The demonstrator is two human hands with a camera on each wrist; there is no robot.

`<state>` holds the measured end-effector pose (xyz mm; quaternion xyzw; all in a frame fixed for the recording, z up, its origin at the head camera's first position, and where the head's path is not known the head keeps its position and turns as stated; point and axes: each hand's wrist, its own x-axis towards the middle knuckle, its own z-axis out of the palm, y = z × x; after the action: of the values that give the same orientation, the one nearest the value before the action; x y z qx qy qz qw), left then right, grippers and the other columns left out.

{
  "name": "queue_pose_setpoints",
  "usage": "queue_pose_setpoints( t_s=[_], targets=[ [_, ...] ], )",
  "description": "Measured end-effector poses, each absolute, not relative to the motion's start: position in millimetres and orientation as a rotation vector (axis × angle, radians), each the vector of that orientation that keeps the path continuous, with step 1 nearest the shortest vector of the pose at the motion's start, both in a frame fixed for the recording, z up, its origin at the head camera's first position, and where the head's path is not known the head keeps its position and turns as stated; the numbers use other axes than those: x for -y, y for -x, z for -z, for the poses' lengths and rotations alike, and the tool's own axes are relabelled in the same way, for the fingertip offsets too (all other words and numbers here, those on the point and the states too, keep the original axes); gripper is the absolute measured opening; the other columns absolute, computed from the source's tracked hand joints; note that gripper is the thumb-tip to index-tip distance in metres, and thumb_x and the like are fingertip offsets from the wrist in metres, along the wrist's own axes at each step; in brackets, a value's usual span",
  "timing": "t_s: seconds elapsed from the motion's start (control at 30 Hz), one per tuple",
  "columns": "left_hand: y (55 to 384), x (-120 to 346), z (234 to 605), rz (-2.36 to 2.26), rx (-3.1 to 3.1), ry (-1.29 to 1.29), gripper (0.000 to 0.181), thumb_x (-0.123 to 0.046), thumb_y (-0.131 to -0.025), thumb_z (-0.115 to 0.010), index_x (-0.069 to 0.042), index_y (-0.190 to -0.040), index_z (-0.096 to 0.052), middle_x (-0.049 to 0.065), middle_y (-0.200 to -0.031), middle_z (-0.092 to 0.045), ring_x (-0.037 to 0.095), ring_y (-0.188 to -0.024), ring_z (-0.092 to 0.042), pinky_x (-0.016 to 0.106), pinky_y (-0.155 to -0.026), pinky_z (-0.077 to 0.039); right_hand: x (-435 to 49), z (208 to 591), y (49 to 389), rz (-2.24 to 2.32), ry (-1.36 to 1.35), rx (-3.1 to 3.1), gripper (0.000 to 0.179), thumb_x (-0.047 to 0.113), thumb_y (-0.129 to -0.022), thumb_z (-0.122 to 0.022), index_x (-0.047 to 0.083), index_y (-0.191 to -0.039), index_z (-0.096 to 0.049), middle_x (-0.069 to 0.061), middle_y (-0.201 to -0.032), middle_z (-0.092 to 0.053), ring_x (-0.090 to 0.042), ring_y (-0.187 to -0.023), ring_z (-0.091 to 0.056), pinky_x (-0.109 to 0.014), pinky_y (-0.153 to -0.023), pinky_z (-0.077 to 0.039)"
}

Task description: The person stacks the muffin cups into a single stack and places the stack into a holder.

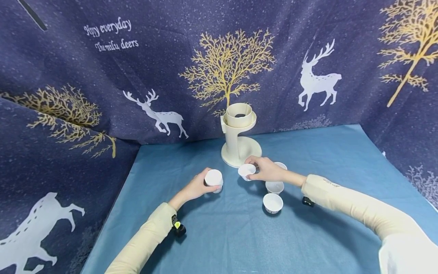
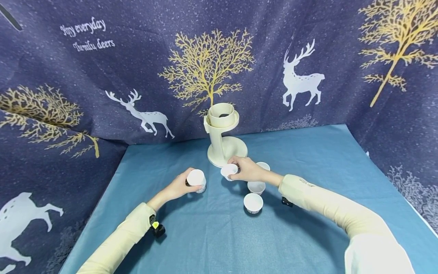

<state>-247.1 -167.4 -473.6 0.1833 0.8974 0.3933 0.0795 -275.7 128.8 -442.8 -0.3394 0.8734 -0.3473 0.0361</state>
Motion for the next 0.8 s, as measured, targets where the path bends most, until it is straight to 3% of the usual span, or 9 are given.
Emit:
queue_pose_setpoints(
  t_s=[0.27,0.8],
  targets=[
    [247,168,475,-1.218,-2.683,-0.586,0.059,-0.037,-0.074,-0.075,-0.014,-0.12,-0.047,0.004,-0.109,-0.058,0.017,-0.097,-0.057,0.035,-0.083,-0.046,-125,441,275,1.09,1.069,-2.667,0.04,0.022,-0.074,-0.074,0.008,-0.106,-0.055,-0.001,-0.095,-0.065,-0.013,-0.086,-0.06,-0.025,-0.075,-0.052],
    [247,169,476,-1.218,-2.683,-0.585,0.059,-0.039,-0.073,-0.075,-0.015,-0.119,-0.047,0.003,-0.108,-0.059,0.017,-0.097,-0.057,0.035,-0.082,-0.046,-114,435,272,1.175,1.093,-2.613,0.042,0.026,-0.074,-0.075,0.01,-0.107,-0.054,-0.002,-0.097,-0.065,-0.015,-0.091,-0.063,-0.024,-0.079,-0.051]
  ],
)
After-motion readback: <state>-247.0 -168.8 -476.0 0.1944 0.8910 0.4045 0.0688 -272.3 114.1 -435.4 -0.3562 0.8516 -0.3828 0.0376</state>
